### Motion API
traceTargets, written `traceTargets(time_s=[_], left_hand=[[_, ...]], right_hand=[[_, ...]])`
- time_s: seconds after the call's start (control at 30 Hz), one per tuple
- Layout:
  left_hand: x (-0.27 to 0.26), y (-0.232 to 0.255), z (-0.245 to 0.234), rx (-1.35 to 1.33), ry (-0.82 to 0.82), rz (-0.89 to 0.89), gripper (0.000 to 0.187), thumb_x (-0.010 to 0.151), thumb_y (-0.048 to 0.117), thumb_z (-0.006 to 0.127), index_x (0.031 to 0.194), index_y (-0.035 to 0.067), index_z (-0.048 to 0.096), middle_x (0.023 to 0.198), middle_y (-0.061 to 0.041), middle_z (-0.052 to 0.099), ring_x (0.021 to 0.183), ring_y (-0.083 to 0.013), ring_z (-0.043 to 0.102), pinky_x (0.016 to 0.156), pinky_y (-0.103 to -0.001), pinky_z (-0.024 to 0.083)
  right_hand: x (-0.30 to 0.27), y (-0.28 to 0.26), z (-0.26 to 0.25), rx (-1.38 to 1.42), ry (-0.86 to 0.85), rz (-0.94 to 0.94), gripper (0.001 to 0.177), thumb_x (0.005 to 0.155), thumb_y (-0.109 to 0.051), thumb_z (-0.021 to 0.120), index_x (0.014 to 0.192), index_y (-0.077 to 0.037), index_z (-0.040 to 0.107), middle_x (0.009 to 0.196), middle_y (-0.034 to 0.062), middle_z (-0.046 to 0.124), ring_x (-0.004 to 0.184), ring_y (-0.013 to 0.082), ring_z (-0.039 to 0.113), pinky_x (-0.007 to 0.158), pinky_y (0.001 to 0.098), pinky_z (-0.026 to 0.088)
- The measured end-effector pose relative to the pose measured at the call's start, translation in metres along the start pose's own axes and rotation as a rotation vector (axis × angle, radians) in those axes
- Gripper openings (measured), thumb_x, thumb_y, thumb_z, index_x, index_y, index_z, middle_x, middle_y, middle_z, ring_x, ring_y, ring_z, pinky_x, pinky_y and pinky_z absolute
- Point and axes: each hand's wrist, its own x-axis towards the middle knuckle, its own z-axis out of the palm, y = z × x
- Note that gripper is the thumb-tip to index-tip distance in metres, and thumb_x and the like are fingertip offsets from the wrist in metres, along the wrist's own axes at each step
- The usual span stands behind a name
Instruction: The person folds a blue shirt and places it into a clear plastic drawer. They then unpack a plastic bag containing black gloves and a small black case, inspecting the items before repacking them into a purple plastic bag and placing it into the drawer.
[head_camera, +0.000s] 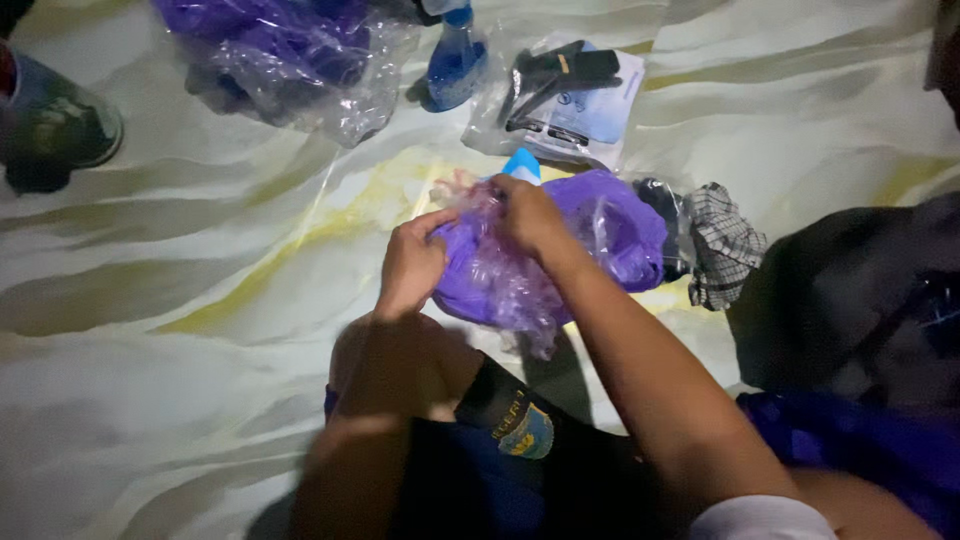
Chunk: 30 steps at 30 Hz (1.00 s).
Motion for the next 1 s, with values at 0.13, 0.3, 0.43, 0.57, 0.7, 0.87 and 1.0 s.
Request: traceTargets(time_s=[0.13,0.3,0.43,0.57,0.7,0.87,1.0], left_hand=[[0.006,0.002,0.002,-0.357,0.111,0.059,0.045,0.091,-0.001,0.056,0.134,0.004,0.067,0.117,-0.011,0.075,0.065,-0.0089,0.059,0.061,-0.025,0.052],[0.011,0.004,0.0,-0.838,0.053,0.135,0.05,0.095,-0.001,0.052,0.145,-0.003,0.052,0.128,-0.002,0.07,0.06,-0.0059,0.052,0.056,-0.024,0.05],[-0.004,0.018,0.0,-0.803,0.069,0.2,0.05,0.099,0.0,0.052,0.149,-0.001,0.054,0.106,-0.007,0.067,0.058,-0.0046,0.045,0.051,-0.023,0.042],[-0.039,0.026,-0.007,-0.718,-0.064,0.235,0.052,0.099,0.0,0.053,0.151,0.0,0.058,0.086,-0.003,0.053,0.051,-0.0036,0.038,0.045,-0.022,0.035],[-0.072,0.039,-0.012,-0.438,-0.179,0.221,0.049,0.094,-0.003,0.056,0.143,0.004,0.056,0.119,-0.001,0.07,0.055,-0.0024,0.045,0.046,-0.021,0.036],[-0.071,0.057,0.015,-0.312,-0.087,0.251,0.051,0.089,-0.009,0.061,0.138,0.006,0.061,0.119,-0.005,0.067,0.059,-0.0055,0.052,0.049,-0.022,0.044],[-0.058,0.074,0.011,-0.467,-0.016,0.218,0.057,0.085,-0.013,0.054,0.139,0.008,0.051,0.126,-0.005,0.064,0.06,-0.007,0.052,0.047,-0.022,0.042]], right_hand=[[-0.018,-0.011,-0.036,0.216,0.279,-0.065,0.049,0.084,-0.003,0.062,0.132,-0.01,0.06,0.122,0.0163,0.07,0.115,0.0375,0.071,0.096,0.0449,0.056],[-0.096,-0.017,-0.07,-0.213,0.423,-0.814,0.044,0.087,-0.006,0.067,0.129,-0.016,0.062,0.126,0.0134,0.067,0.121,0.0368,0.064,0.1,0.0496,0.05],[-0.118,0.008,-0.039,-0.354,0.087,-0.902,0.049,0.077,-0.01,0.062,0.126,-0.018,0.067,0.126,0.0112,0.069,0.121,0.0331,0.066,0.101,0.0563,0.047],[-0.076,0.053,0.005,-0.525,-0.062,-0.337,0.049,0.086,-0.008,0.062,0.133,-0.019,0.067,0.139,0.0169,0.063,0.101,0.0385,0.064,0.084,0.0598,0.044],[-0.031,0.074,0.019,-0.518,-0.073,-0.036,0.05,0.084,-0.019,0.07,0.132,-0.01,0.065,0.134,0.023,0.061,0.107,0.0437,0.061,0.089,0.0575,0.045],[-0.053,0.023,0.001,-0.301,0.032,-0.096,0.063,0.081,-0.032,0.081,0.13,0.002,0.063,0.128,0.0307,0.06,0.114,0.0502,0.057,0.094,0.0546,0.046],[-0.136,0.016,-0.07,0.363,0.191,-0.361,0.048,0.092,-0.015,0.077,0.134,0.001,0.062,0.14,0.0246,0.06,0.131,0.0436,0.057,0.107,0.0523,0.044]])
